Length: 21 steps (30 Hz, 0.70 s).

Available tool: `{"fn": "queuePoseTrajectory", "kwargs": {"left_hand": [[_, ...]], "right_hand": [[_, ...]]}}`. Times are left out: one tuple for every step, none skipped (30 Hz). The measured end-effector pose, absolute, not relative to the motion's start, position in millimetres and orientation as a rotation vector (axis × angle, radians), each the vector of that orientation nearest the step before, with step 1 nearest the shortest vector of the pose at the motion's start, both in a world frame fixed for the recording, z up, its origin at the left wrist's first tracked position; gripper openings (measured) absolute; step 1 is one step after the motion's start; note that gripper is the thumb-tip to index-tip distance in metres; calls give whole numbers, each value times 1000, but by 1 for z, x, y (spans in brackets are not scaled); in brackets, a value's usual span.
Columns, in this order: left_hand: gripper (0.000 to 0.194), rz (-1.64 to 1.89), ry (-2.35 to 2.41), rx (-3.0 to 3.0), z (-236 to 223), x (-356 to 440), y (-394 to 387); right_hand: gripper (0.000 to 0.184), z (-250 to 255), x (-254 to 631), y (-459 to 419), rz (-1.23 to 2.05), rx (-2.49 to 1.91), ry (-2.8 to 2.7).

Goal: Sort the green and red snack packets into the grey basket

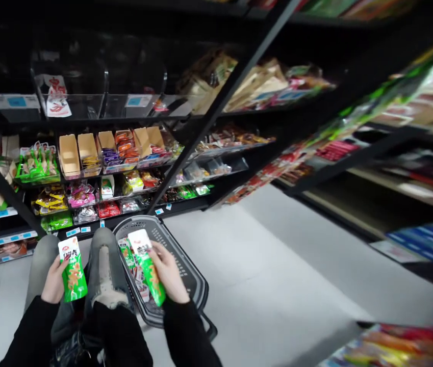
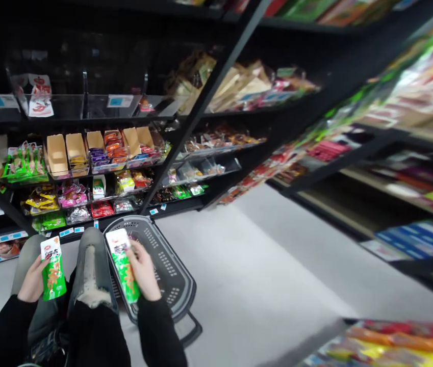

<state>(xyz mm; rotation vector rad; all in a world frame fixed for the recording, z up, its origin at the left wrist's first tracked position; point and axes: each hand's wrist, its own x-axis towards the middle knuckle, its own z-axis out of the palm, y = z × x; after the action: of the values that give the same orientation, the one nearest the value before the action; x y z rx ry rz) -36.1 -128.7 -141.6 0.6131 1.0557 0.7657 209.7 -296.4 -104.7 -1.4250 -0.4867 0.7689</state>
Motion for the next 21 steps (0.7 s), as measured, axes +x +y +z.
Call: {"fn": "queuePoseTrajectory", "kwargs": {"left_hand": [[48,760,1079,636,-134,-38,-129],[50,742,1099,655,-127,-41,-128],[52,727,1119,668,-122,-43,-128],[53,719,1141,679,-119,-46,-128],[55,720,1157,692,-117,-47,-128],[56,721,1167,709,-115,-48,-128],[56,721,1175,729,-115,-48,-129],[56,717,1174,751,-115,-45,-131],[56,708,1170,772,-115,-41,-133],[56,700,1164,791,-115,-36,-135],[56,693,1147,810,-116,-29,-139],[56,684,1123,828,-117,-20,-142],[55,671,1086,850,-118,-11,-146],[54,654,1046,874,-119,-2,-150],[52,636,1006,896,-120,7,-153],[50,631,977,926,-121,16,-155],[49,634,965,963,-122,23,-157],[50,647,960,1001,-122,30,-158],[49,641,948,1044,-122,35,-157],[46,634,942,1090,-120,38,-157],[43,628,944,1135,-118,41,-156]], "right_hand": [[36,-108,224,-313,600,-1623,-527],[37,-115,237,-330,494,-1794,-550],[37,-123,246,-346,428,-1942,-558],[38,-134,253,-360,392,-2053,-549],[39,-146,257,-370,387,-2130,-540],[39,-158,258,-375,401,-2180,-538],[38,-170,258,-374,429,-2202,-535],[37,-181,258,-368,464,-2205,-533],[34,-191,258,-356,498,-2197,-526],[32,-199,260,-341,531,-2192,-501],[29,-206,263,-323,538,-2195,-479],[28,-210,267,-304,542,-2202,-460],[28,-213,271,-284,548,-2209,-436],[28,-214,274,-266,561,-2206,-430],[27,-212,275,-250,587,-2188,-442],[26,-208,273,-238,624,-2156,-472],[26,-202,266,-228,671,-2110,-519],[25,-194,257,-222,726,-2055,-577],[26,-183,244,-220,786,-1982,-645],[28,-171,228,-220,843,-1909,-709],[29,-158,212,-223,903,-1818,-780]]}}
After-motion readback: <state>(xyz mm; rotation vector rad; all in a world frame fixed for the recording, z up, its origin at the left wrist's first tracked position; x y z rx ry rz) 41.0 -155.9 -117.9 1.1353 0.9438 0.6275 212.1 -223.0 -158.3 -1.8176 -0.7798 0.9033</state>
